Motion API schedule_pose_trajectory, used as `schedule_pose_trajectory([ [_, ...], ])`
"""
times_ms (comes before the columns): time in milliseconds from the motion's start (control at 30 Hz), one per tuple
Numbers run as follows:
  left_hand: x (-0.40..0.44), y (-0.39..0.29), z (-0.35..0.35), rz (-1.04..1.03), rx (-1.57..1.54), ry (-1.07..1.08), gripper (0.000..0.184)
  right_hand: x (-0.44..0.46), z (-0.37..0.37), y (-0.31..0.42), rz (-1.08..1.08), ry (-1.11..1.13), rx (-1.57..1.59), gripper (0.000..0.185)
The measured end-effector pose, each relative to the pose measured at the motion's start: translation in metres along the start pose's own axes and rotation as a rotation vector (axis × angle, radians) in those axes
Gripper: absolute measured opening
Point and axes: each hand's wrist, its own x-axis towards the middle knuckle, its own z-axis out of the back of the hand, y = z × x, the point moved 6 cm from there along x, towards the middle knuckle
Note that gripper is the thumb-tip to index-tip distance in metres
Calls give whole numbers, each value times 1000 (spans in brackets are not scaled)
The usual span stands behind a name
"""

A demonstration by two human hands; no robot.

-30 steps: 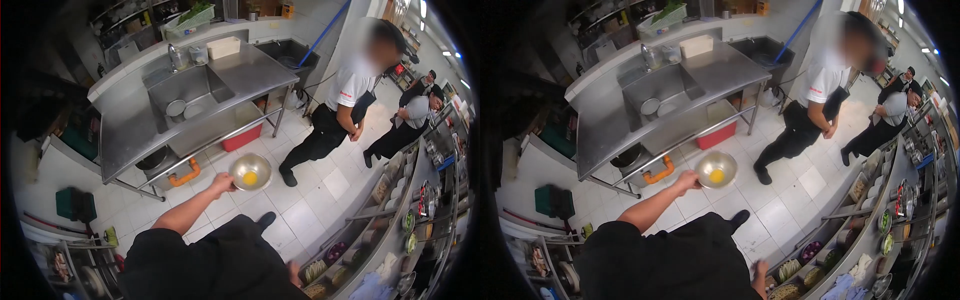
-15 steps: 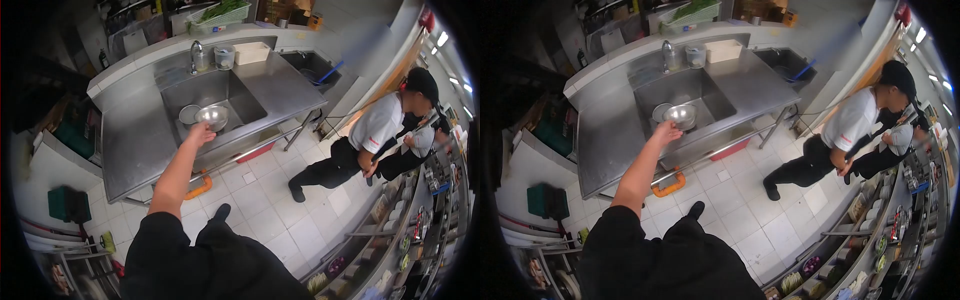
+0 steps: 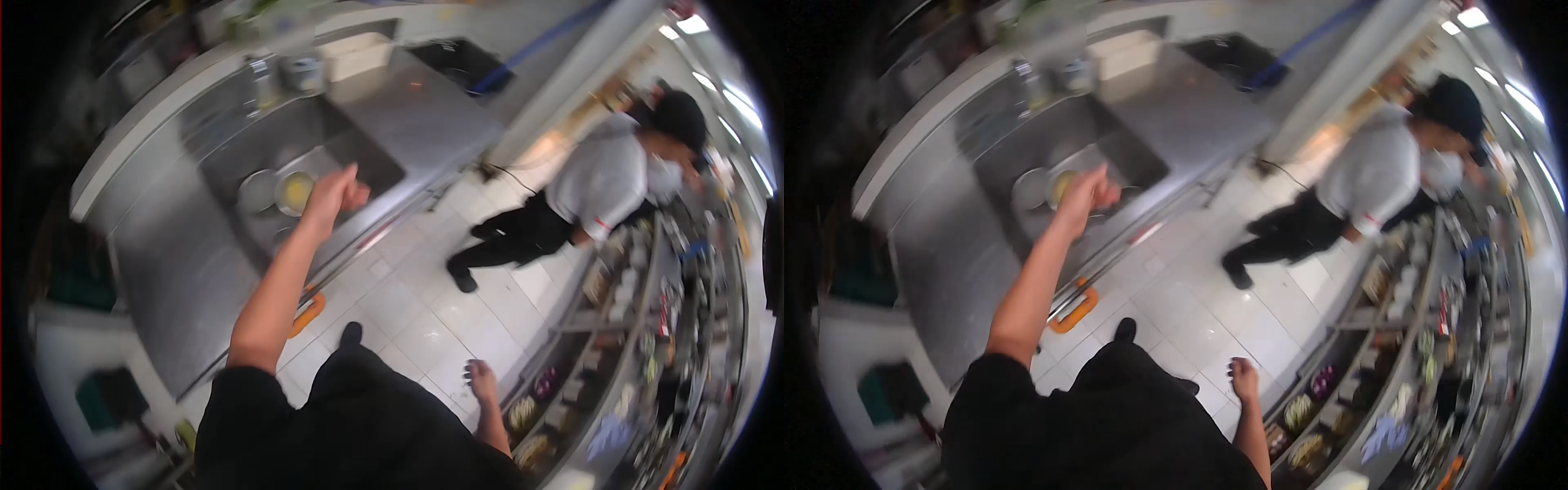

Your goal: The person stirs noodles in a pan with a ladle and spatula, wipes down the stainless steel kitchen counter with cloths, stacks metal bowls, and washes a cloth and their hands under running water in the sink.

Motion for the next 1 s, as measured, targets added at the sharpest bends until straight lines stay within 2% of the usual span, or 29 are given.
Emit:
schedule_pose_trajectory([
  [67,-25,100,-44,231,80,104,45,-19,-16,-80,-174,33,-39,34],
  [100,-49,140,-73,325,39,141,45,-31,-22,-139,-295,90,-187,44],
  [133,-66,220,-84,493,65,242,41,-61,-21,-172,-400,78,-179,55],
  [200,-121,285,-131,718,238,437,38,-136,-12,-218,-770,39,-28,65],
  [233,-146,311,-146,802,407,511,39,-174,-6,-237,-890,-31,61,63],
  [267,-166,327,-161,834,479,582,38,-202,-1,-253,-914,-89,138,63],
  [333,-177,370,-161,697,739,799,38,-252,-2,-283,-1030,-180,265,58],
  [400,-171,409,-146,61,1357,1196,43,-283,-2,-316,-1034,-272,376,53],
  [433,-164,419,-126,244,1514,1094,46,-294,-5,-328,-1029,-328,425,50],
  [467,-162,445,-112,-282,1771,1412,43,-301,-10,-337,-1033,-345,471,50],
  [500,-150,441,-84,119,1812,1455,29,-308,-15,-345,-1026,-400,556,47],
  [567,-146,392,-66,440,1490,1214,23,-317,-21,-357,-1008,-424,687,42],
  [600,-146,397,-85,416,1508,1242,23,-319,-24,-360,-1011,-445,720,42],
  [667,-136,407,-91,906,1432,542,21,-328,-35,-368,-999,-514,833,42],
  [700,-143,419,-115,892,1455,556,21,-330,-28,-366,-849,-402,511,45],
  [733,-139,423,-161,279,1618,607,32,-335,-31,-367,-854,-410,532,45],
  [767,-150,419,-208,-352,1678,625,62,-342,-33,-369,-943,-391,442,42],
  [800,-149,435,-233,264,1498,731,57,-348,-32,-374,-1030,-368,347,40],
  [833,-154,444,-257,840,1384,683,53,-326,-71,-433,-777,-213,168,35],
  [867,-162,446,-306,572,1518,820,67,-321,-105,-493,-776,-218,177,35],
  [900,-176,450,-353,483,1331,912,73,-314,-114,-510,-645,-201,103,33],
  [933,-175,469,-399,51,1376,1026,77,-310,-111,-509,-514,-183,27,30],
  [967,-177,498,-418,175,1334,1077,76,-308,-106,-514,-513,-184,30,30],
  [1000,-210,478,-461,200,1285,1147,74,-305,-100,-522,-583,-120,108,30],
])
